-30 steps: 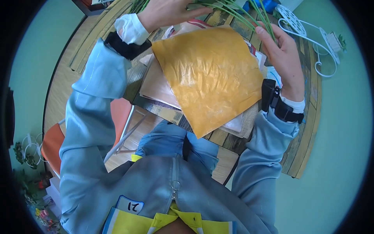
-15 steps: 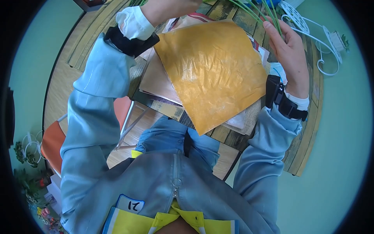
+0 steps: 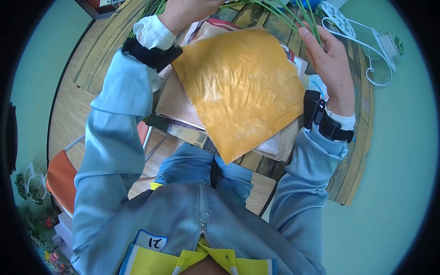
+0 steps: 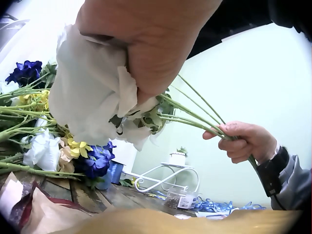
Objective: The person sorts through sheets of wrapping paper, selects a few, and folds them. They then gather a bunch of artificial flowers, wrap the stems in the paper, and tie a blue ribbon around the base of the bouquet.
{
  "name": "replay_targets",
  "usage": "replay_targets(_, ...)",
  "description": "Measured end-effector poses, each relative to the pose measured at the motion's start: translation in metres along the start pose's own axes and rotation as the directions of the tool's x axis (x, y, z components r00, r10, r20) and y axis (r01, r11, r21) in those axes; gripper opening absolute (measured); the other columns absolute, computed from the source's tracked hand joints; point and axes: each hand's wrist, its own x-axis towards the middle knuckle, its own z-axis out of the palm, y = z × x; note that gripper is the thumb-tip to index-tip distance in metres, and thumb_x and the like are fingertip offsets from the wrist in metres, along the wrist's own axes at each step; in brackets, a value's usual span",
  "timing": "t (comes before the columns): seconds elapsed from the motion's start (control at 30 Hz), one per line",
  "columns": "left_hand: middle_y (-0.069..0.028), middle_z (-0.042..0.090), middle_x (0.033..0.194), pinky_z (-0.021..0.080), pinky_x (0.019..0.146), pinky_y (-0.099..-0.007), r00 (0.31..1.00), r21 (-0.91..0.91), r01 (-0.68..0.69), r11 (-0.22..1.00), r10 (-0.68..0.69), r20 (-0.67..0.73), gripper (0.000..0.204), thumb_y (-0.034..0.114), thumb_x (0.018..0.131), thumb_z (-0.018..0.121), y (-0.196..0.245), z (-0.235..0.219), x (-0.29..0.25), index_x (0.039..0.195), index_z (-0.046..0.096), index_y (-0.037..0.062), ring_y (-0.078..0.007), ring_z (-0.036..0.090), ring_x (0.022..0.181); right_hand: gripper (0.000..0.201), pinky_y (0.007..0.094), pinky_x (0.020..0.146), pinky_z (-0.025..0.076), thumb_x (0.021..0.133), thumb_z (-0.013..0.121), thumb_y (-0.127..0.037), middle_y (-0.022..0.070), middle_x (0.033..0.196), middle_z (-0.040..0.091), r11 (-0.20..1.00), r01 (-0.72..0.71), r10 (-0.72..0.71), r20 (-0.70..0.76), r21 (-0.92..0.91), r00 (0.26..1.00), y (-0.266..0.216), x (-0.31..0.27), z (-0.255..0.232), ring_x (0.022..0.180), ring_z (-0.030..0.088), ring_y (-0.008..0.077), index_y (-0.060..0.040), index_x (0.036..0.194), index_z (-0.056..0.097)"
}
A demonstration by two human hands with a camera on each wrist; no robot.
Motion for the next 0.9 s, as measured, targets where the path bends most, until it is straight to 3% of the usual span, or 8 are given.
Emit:
replay_targets(0.07,-0.0155,0.048,0.117,0.032,0.091,-0.0471,0.997,-0.043,0.073,0.996,-0.072,0.042,0.064,0.016,0.067,0.069,0.006,0.002,-0.001,0.127,0.047,0.0190,-0.0344,0.044,0.110,0.032,0.0183,0.049,0.022,0.089,0.060,-0.023,-0.0092,0.064,0.038,1.000,0.002,-0.002,-0.008,0.004,1.000,-0.001,0.000,0.001,0.055,0.031,0.0004,-0.0018,0.113,0.060)
replay_targets(0.13,-0.0215,0.041,0.125,0.026,0.097,-0.0534,0.985,0.115,0.027,0.993,-0.006,-0.172,0.066,0.019,0.066,0.069,0.020,0.006,-0.002,0.128,0.045,0.0178,-0.0388,0.035,0.121,0.031,0.0188,0.049,0.023,0.089,0.060,-0.022,-0.0092,0.063,0.038,1.000,-0.019,0.019,-0.039,0.000,0.999,-0.002,0.000,0.001,0.055,0.031,0.0010,-0.0016,0.113,0.061)
replay_targets(0.17,-0.0254,0.034,0.131,0.018,0.100,-0.0583,0.992,0.048,-0.045,0.998,0.050,-0.119,0.068,0.021,0.066,0.067,0.028,0.002,-0.004,0.129,0.044,0.0172,-0.0417,0.026,0.127,0.031,0.0190,0.049,0.023,0.089,0.060,-0.022,-0.0091,0.064,0.039,0.999,-0.031,0.030,-0.034,-0.021,0.999,-0.001,0.000,-0.001,0.056,0.032,0.0014,-0.0021,0.113,0.061)
replay_targets(0.33,-0.0219,0.041,0.124,0.024,0.097,-0.0558,0.981,0.111,-0.119,0.987,0.134,-0.142,0.057,0.020,0.068,0.067,0.037,0.012,-0.002,0.122,0.048,0.0159,-0.0391,0.035,0.119,0.031,0.0191,0.052,0.028,0.090,0.059,-0.022,-0.0082,0.067,0.043,0.997,0.005,-0.004,0.012,-0.079,1.000,-0.001,0.000,-0.003,0.059,0.036,0.0016,-0.0025,0.113,0.061)
replay_targets(0.4,-0.0172,0.047,0.116,0.031,0.092,-0.0495,0.998,0.108,-0.056,0.993,0.058,-0.018,0.052,0.022,0.066,0.070,0.032,0.011,0.001,0.115,0.052,0.0149,-0.0351,0.042,0.110,0.030,0.0192,0.054,0.031,0.090,0.059,-0.022,-0.0073,0.069,0.047,0.993,0.001,0.001,0.014,-0.114,1.000,-0.004,0.000,-0.002,0.061,0.039,0.0017,-0.0023,0.113,0.061)
replay_targets(0.57,-0.0134,0.050,0.111,0.036,0.085,-0.0431,0.999,0.091,-0.026,0.996,0.028,-0.021,0.055,0.023,0.062,0.072,0.027,0.014,-0.001,0.113,0.052,0.0138,-0.0311,0.046,0.103,0.029,0.0209,0.068,0.041,0.091,0.057,-0.022,-0.0012,0.088,0.059,0.996,0.048,-0.040,0.094,-0.078,0.995,-0.003,-0.001,0.000,0.077,0.048,0.0041,-0.0003,0.110,0.060)
replay_targets(0.83,-0.0141,0.049,0.115,0.036,0.088,-0.0448,1.000,0.092,0.004,0.996,-0.004,-0.004,0.075,0.027,0.063,0.074,0.021,0.015,-0.003,0.129,0.042,0.0152,-0.0321,0.045,0.106,0.027,0.0196,0.059,0.035,0.091,0.057,-0.022,-0.0055,0.076,0.054,0.996,0.021,-0.018,0.044,-0.086,0.999,0.002,0.001,-0.002,0.068,0.043,0.0026,-0.0013,0.108,0.061)
replay_targets(0.9,-0.0163,0.047,0.119,0.034,0.092,-0.0452,0.981,0.270,-0.107,0.957,0.145,-0.127,0.073,0.032,0.065,0.074,0.024,0.013,-0.004,0.128,0.043,0.0142,-0.0334,0.044,0.109,0.027,0.0195,0.057,0.033,0.091,0.057,-0.022,-0.0068,0.073,0.051,0.998,0.037,-0.036,0.035,-0.044,0.999,0.000,-0.001,0.000,0.065,0.041,0.0023,-0.0016,0.108,0.061)
